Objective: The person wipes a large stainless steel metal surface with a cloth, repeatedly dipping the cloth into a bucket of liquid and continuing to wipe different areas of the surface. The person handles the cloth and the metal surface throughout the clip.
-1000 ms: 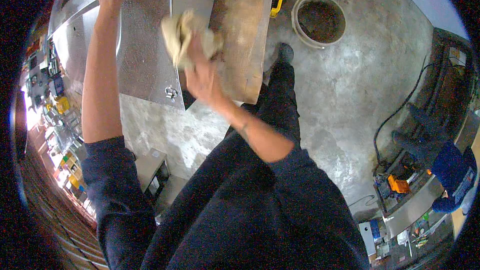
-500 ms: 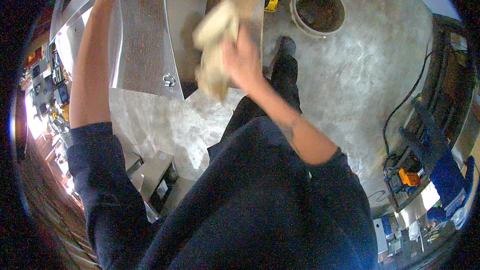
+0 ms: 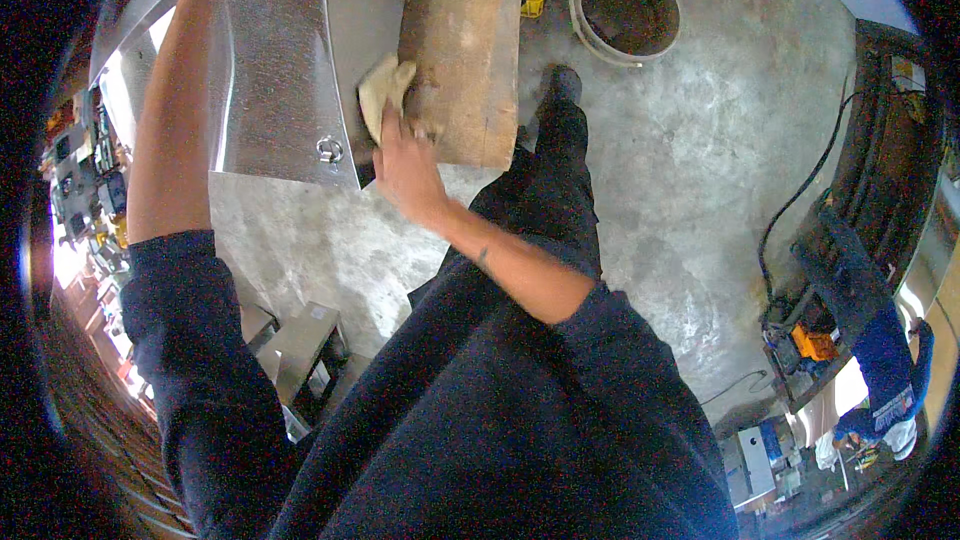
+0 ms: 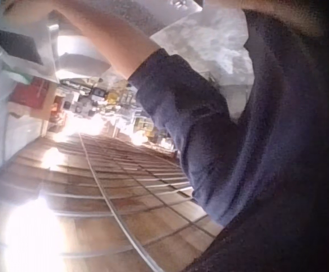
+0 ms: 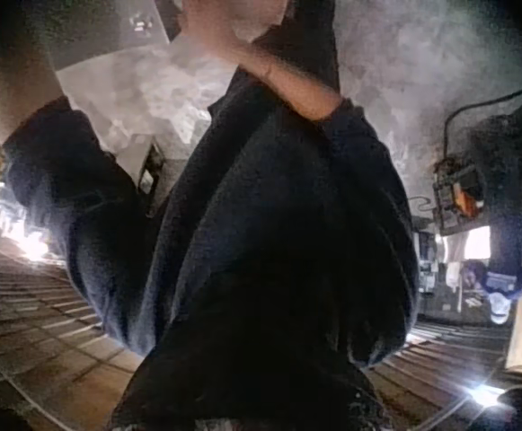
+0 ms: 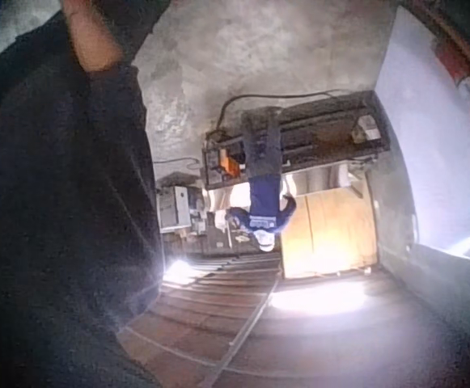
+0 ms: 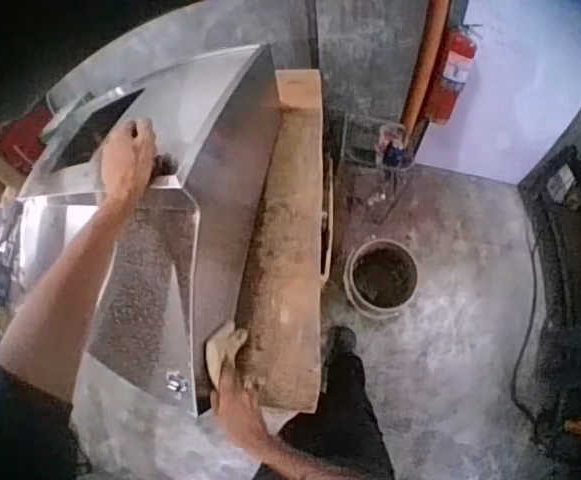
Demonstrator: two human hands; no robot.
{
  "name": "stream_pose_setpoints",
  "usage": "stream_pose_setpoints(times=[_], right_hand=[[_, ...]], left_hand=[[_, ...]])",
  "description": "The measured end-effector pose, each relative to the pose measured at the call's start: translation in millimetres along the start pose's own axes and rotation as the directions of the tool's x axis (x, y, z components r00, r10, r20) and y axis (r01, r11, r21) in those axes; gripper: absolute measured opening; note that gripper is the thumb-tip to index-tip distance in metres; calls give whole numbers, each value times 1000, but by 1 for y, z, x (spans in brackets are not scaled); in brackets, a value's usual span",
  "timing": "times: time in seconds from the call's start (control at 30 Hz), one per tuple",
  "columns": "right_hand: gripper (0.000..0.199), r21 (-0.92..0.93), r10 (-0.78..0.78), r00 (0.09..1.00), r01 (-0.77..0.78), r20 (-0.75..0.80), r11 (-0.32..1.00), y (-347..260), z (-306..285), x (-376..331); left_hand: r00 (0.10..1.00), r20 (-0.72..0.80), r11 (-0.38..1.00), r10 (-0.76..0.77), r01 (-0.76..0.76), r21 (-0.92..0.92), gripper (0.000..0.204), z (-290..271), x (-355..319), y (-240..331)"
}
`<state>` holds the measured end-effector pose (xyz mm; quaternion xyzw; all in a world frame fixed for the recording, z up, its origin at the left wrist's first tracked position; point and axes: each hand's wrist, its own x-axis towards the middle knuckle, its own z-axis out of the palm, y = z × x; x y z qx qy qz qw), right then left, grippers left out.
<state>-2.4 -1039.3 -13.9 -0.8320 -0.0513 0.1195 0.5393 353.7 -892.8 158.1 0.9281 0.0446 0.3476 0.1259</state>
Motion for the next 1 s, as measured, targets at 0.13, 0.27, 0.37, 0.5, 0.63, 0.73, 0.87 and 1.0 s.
stream_pose_setpoints(times=[0.13, 0.27, 0.37, 0.5, 0.63, 0.73, 0.87, 1.0], right_hand=[[68, 117, 143, 910, -202, 389, 972, 5, 24, -76], [65, 200, 285, 649, -568, 705, 798, -14, 1, -110], [56, 489, 279, 741, -630, 611, 603, 30, -26, -90], [48, 677, 335, 855, -517, 395, 524, 30, -136, -15], [48, 693, 355, 935, -242, -21, 679, 1, -206, 74], [50, 511, 298, 933, -161, -199, 844, -31, -243, 141], [51, 31, -68, 922, 86, -381, 996, -126, -271, 204], [43, -458, -431, 828, 245, -359, 854, -181, -256, 236]], left_hand=[[998, 30, 999, -47, 47, -17, 53, 0, -2, 1], [995, 30, 995, -93, 91, 48, 52, -6, -7, -2], [989, 55, 990, -137, 135, 34, 51, 7, -9, 7], [980, 101, 985, -172, 171, 18, 54, -3, -12, 7], [971, 123, 928, -205, 233, -290, 53, -18, -17, 15], [945, 87, 665, -314, 285, -690, 55, -31, -16, -4], [920, 96, 579, -381, 318, -750, 55, -108, -79, -35], [820, 257, 612, -512, 557, -562, 50, -168, -194, -70]])
